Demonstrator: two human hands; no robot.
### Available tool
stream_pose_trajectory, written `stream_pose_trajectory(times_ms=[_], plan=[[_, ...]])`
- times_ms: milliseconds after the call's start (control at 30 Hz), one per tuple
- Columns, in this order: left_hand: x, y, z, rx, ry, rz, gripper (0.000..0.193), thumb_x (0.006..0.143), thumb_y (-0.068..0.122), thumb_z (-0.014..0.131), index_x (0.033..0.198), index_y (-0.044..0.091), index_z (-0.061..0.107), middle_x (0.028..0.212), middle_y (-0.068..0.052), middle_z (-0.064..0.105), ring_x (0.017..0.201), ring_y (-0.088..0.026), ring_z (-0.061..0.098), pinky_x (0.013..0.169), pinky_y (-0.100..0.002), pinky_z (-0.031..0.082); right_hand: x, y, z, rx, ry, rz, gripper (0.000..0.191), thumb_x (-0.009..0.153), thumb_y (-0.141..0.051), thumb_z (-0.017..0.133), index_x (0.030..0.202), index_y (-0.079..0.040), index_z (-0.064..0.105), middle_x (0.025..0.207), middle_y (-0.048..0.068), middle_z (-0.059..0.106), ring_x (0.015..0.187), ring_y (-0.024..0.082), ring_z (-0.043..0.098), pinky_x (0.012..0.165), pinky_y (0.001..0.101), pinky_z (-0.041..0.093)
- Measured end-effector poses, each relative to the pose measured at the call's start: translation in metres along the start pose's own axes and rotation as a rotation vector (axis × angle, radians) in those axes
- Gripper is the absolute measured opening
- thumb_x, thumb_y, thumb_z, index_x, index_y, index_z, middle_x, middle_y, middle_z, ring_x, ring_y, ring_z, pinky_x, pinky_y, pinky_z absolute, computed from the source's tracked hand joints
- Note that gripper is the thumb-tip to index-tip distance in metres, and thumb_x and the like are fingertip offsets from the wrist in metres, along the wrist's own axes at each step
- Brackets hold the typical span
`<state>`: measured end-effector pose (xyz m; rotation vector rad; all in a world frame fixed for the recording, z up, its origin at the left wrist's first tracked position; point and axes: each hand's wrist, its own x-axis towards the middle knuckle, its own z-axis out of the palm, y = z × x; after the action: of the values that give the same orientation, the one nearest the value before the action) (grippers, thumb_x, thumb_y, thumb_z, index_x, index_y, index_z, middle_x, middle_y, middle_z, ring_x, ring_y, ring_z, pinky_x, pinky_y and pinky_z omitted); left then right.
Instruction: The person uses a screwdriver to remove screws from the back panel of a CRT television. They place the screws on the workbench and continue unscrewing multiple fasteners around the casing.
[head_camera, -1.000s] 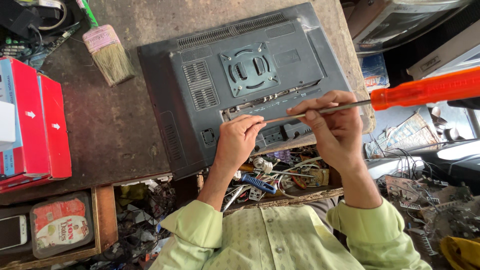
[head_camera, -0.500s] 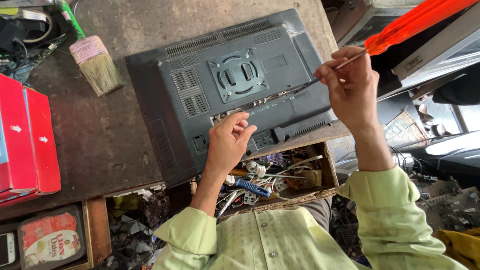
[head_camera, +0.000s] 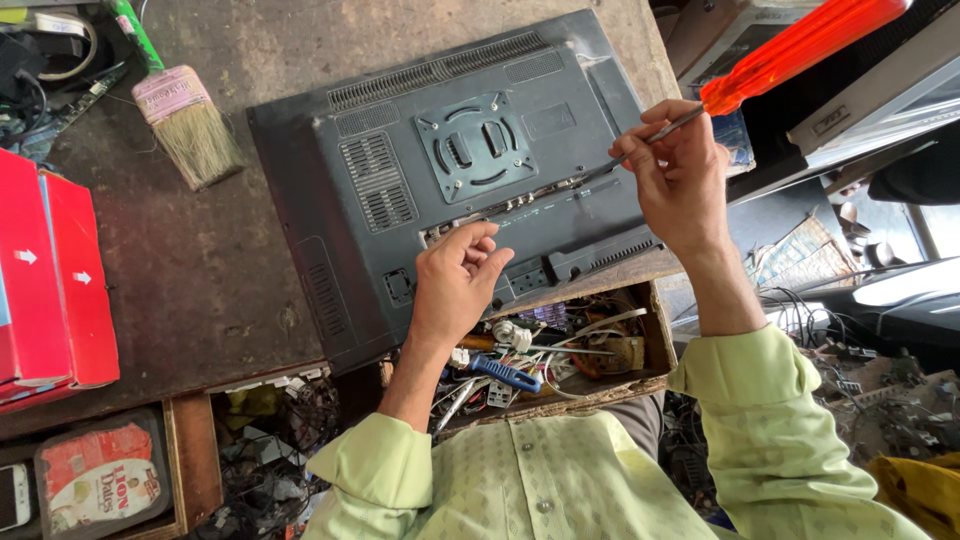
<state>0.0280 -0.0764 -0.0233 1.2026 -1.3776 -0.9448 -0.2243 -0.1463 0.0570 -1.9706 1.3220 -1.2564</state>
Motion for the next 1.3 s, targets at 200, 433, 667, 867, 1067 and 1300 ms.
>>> stream_pose_trajectory(times_ms=[200, 433, 667, 867, 1067, 1300], plan=[[0.000, 0.000, -0.001, 0.008, -0.003, 0.010, 0.031, 0.085, 0.007, 0.084, 0.113, 0.000, 0.072, 0.090, -0.005, 0.071, 0.070, -0.005, 0.066, 0.058, -0.020, 0.054, 0.006, 0.001, 0.003, -0.035, -0.016, -0.023, 0.026, 0.109, 0.008, 0.063, 0.128, 0.003, 0.047, 0.104, 0.013, 0.071, 0.100, 0.018, 0.077, 0.081, 0.0281, 0.064], [0.000, 0.000, -0.001, 0.010, -0.011, 0.002, 0.031, 0.085, 0.007, 0.084, 0.113, 0.000, 0.072, 0.090, -0.005, 0.071, 0.071, -0.005, 0.067, 0.058, -0.020, 0.055, 0.022, 0.008, 0.003, -0.067, -0.079, -0.079, 0.016, 0.110, 0.003, 0.069, 0.113, 0.003, 0.054, 0.099, 0.012, 0.073, 0.098, 0.018, 0.075, 0.086, 0.0307, 0.066], [-0.001, -0.002, 0.000, -0.004, 0.000, 0.007, 0.031, 0.085, 0.007, 0.084, 0.112, -0.001, 0.072, 0.090, -0.005, 0.071, 0.070, -0.006, 0.067, 0.058, -0.020, 0.054, 0.023, -0.001, 0.001, -0.172, -0.119, 0.072, 0.014, 0.103, -0.008, 0.073, 0.108, -0.001, 0.063, 0.092, 0.008, 0.075, 0.087, 0.015, 0.072, 0.078, 0.0318, 0.057], [0.000, -0.002, 0.000, -0.015, 0.010, 0.006, 0.031, 0.085, 0.008, 0.084, 0.112, -0.001, 0.072, 0.089, -0.005, 0.071, 0.069, -0.005, 0.067, 0.058, -0.020, 0.054, 0.027, -0.020, 0.007, 0.011, -0.170, 0.011, 0.011, 0.103, -0.006, 0.070, 0.108, -0.001, 0.061, 0.095, 0.004, 0.073, 0.093, 0.007, 0.072, 0.082, 0.0227, 0.060], [0.001, 0.007, -0.002, -0.005, 0.015, 0.005, 0.028, 0.087, 0.008, 0.084, 0.111, -0.001, 0.072, 0.088, -0.005, 0.071, 0.069, -0.006, 0.066, 0.058, -0.021, 0.054, 0.023, -0.016, 0.007, -0.197, -0.080, 0.004, 0.021, 0.100, -0.006, 0.083, 0.101, 0.002, 0.064, 0.086, 0.007, 0.072, 0.078, 0.010, 0.069, 0.074, 0.0262, 0.057], [-0.047, 0.033, -0.044, -0.093, 0.332, 0.269, 0.013, 0.096, 0.006, 0.078, 0.105, 0.001, 0.070, 0.096, -0.007, 0.073, 0.078, -0.010, 0.069, 0.069, -0.023, 0.057, 0.019, 0.001, 0.006, -0.180, -0.060, 0.004, 0.018, 0.106, 0.000, 0.083, 0.107, 0.004, 0.065, 0.098, 0.011, 0.073, 0.089, 0.013, 0.069, 0.079, 0.0276, 0.057]])
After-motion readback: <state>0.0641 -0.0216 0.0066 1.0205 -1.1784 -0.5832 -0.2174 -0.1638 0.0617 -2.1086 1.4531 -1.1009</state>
